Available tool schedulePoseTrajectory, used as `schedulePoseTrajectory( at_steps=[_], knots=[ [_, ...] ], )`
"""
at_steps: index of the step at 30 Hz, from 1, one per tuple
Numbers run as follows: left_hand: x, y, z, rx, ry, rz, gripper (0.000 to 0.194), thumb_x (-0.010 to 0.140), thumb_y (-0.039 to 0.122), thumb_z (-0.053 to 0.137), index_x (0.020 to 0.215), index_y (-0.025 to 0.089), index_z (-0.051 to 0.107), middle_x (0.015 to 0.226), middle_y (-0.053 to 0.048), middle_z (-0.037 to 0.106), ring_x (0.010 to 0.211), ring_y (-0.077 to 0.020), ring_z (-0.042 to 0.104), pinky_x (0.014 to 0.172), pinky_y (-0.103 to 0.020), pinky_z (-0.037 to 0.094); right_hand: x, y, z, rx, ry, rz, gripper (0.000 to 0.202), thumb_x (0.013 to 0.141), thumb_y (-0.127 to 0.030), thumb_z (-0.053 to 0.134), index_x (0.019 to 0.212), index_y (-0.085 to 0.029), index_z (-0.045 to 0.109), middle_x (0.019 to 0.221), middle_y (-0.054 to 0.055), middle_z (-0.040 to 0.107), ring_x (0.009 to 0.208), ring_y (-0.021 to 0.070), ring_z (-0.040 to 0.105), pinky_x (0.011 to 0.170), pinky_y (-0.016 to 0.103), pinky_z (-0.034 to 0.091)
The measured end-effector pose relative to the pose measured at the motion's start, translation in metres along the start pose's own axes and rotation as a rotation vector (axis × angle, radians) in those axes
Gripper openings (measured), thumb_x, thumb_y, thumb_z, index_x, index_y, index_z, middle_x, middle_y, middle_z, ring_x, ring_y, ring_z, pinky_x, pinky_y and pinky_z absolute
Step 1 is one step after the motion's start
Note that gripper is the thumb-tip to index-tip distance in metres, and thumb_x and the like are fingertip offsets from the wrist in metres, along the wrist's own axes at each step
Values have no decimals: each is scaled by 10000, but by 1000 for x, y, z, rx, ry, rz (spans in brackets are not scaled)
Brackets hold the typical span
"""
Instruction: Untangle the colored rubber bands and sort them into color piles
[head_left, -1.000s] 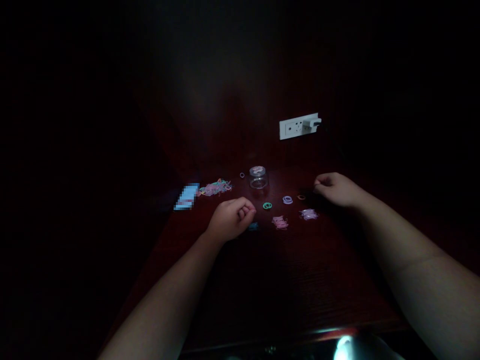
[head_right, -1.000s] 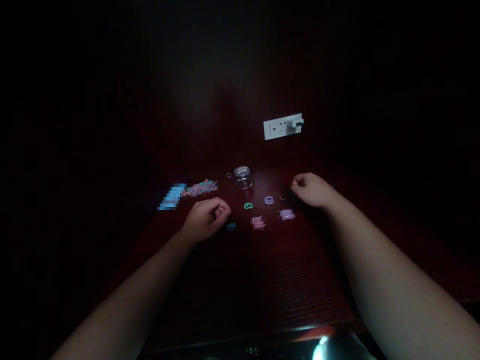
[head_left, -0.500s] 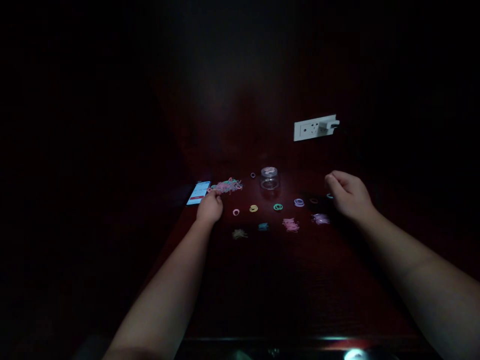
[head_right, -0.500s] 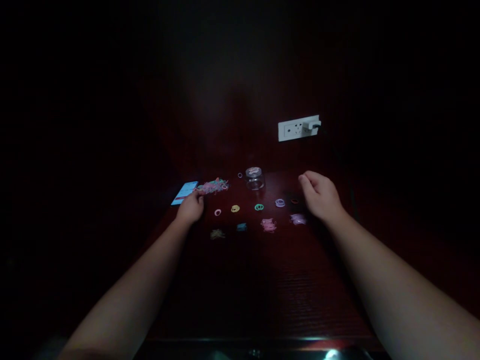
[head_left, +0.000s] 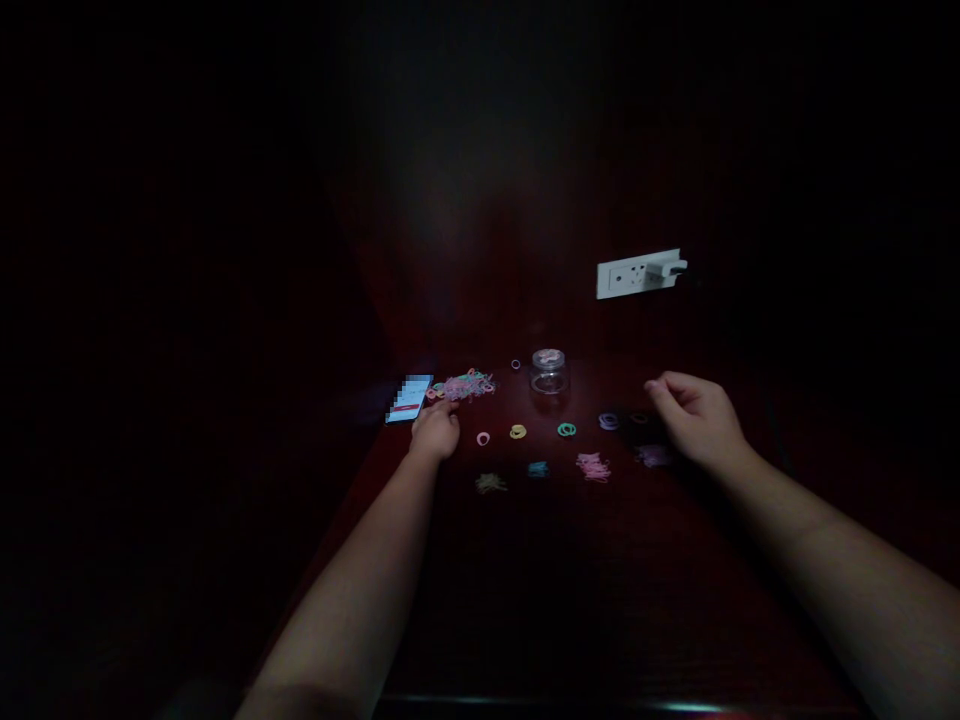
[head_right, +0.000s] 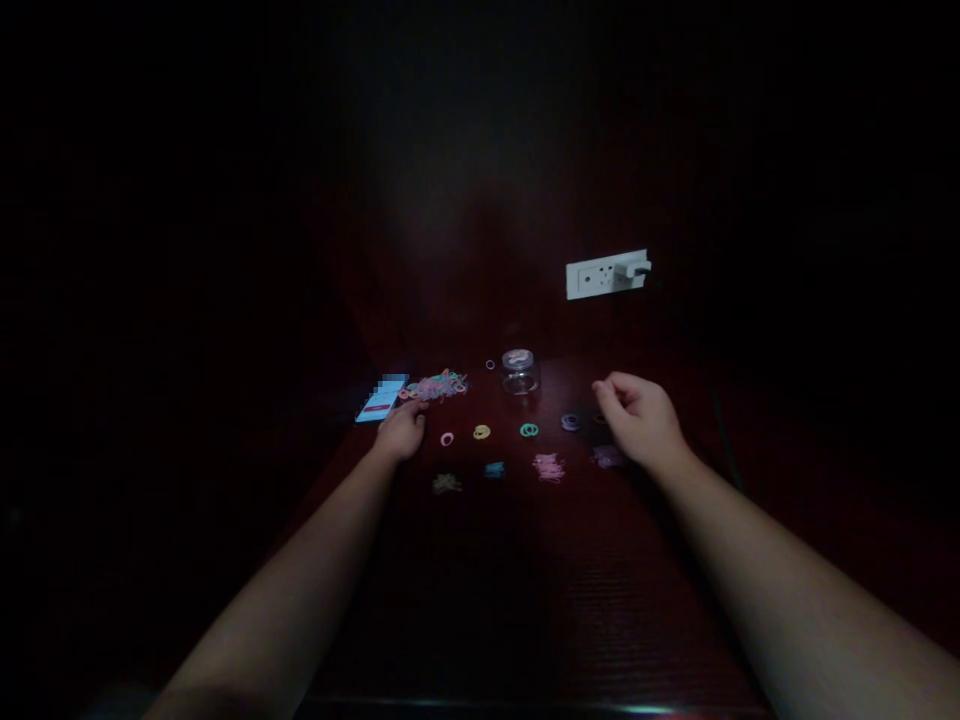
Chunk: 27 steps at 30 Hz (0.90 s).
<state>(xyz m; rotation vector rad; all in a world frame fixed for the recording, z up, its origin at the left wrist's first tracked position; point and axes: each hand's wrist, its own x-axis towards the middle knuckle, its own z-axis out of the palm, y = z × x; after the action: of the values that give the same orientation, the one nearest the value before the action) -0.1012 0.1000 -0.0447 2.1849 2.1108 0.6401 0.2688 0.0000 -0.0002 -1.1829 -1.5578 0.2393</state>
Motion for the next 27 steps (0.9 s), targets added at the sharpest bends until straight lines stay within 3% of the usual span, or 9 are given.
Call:
schedulePoseTrajectory(
  at_steps=[8,18,22,27],
  knots=[
    [0,0,-2,1,-17,5,425,934,283,429,1308,213,619,1490,-45,495,1366,-282,455,1162,-421,346,-2,4,6,29,-37,19,386,881,-411,543,571,-213,427,531,-31,390,493,119,386,473,255,307],
    [6,5,1,-16,70,69,379,900,248,488,1235,205,659,1394,-86,577,1320,-269,487,1157,-418,349,-3,0,8,43,-53,18,411,875,-449,561,569,-216,415,527,-30,396,495,124,390,474,256,318],
    [14,4,4,-30,103,85,416,876,231,526,1278,204,630,1454,-99,518,1383,-280,418,1188,-438,300,-3,-1,9,65,-68,19,420,865,-462,569,565,-219,404,521,-29,404,490,123,391,468,253,317],
    [19,0,6,-56,132,73,486,868,207,516,1346,130,562,1445,-150,519,1378,-310,423,1178,-467,313,-4,-4,11,88,-97,28,411,867,-446,563,563,-224,395,514,-33,403,481,119,374,462,253,298]
  ],
)
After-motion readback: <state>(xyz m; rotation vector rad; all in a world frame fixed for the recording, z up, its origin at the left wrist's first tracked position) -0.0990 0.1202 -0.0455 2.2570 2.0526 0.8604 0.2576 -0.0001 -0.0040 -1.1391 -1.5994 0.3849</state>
